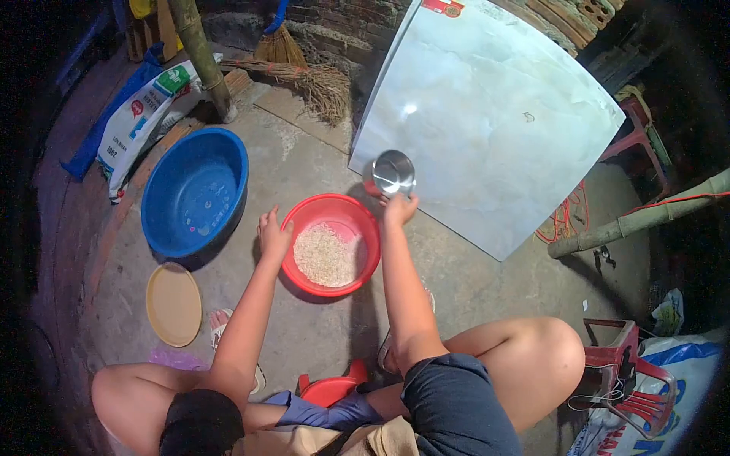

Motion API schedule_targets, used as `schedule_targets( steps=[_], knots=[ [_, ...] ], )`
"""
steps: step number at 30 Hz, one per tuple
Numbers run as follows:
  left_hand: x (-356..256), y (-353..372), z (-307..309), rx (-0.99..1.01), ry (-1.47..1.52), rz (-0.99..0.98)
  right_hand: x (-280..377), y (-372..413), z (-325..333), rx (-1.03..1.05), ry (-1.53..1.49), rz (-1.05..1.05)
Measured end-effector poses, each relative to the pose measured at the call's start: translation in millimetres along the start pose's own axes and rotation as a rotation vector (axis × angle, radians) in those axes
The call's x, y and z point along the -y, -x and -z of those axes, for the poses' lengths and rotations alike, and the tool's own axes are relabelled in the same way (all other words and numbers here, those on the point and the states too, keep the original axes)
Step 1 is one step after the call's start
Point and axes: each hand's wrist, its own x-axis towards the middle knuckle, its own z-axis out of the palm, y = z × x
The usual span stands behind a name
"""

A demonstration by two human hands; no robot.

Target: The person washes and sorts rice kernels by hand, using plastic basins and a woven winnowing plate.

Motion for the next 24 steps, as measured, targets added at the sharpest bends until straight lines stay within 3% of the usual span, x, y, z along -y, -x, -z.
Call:
schedule_targets(
  steps=[4, 5, 7, 10, 12, 14, 16, 18, 19, 20, 22, 24],
  knots=[
    [27.9, 8.8, -24.1, 0.157, 0.105, 0.149, 0.9, -4.3, 30.0, -0.322, -0.127, -0.107],
    [41.6, 12.1, -36.8, 0.158, 0.105, 0.147, -2.1, -5.7, 37.6, -0.323, -0.128, -0.106],
    [51.6, 18.6, -45.2, 0.116, 0.299, 0.143, -6.8, -4.5, 49.7, -0.520, -0.081, -0.146],
    [39.4, 22.1, -30.2, 0.193, 0.210, 0.231, -12.3, 8.4, 54.7, -0.602, -0.063, -0.098],
    [76.5, 8.9, -57.7, 0.236, 0.264, 0.190, -21.1, 18.1, 51.8, -0.666, -0.030, -0.051],
    [81.9, 4.6, -57.3, 0.278, 0.316, 0.147, -36.2, 20.5, 52.6, -0.714, 0.078, -0.151],
    [58.3, 6.5, -30.0, 0.627, 0.629, 0.651, -44.4, 27.8, 51.0, -0.611, 0.156, -0.258],
    [67.7, 1.3, -30.2, 0.679, 0.667, 0.654, -68.1, 15.8, 55.6, -0.479, 0.596, -0.206],
    [72.2, -0.2, -30.5, 0.731, 0.705, 0.655, -89.4, -5.7, 63.6, -0.323, 0.206, -0.363],
    [70.7, -0.3, -26.4, 0.728, 0.707, 0.659, -104.7, -17.0, 69.7, -0.320, 0.210, -0.363],
    [68.4, -3.0, -15.0, 0.691, 0.699, 0.640, -103.1, -13.1, 61.9, -0.010, 0.266, -0.226],
    [78.6, -9.1, -21.1, 0.630, 0.907, 0.694, -67.0, 7.0, 51.3, 0.170, 0.333, -0.621]
  ],
)
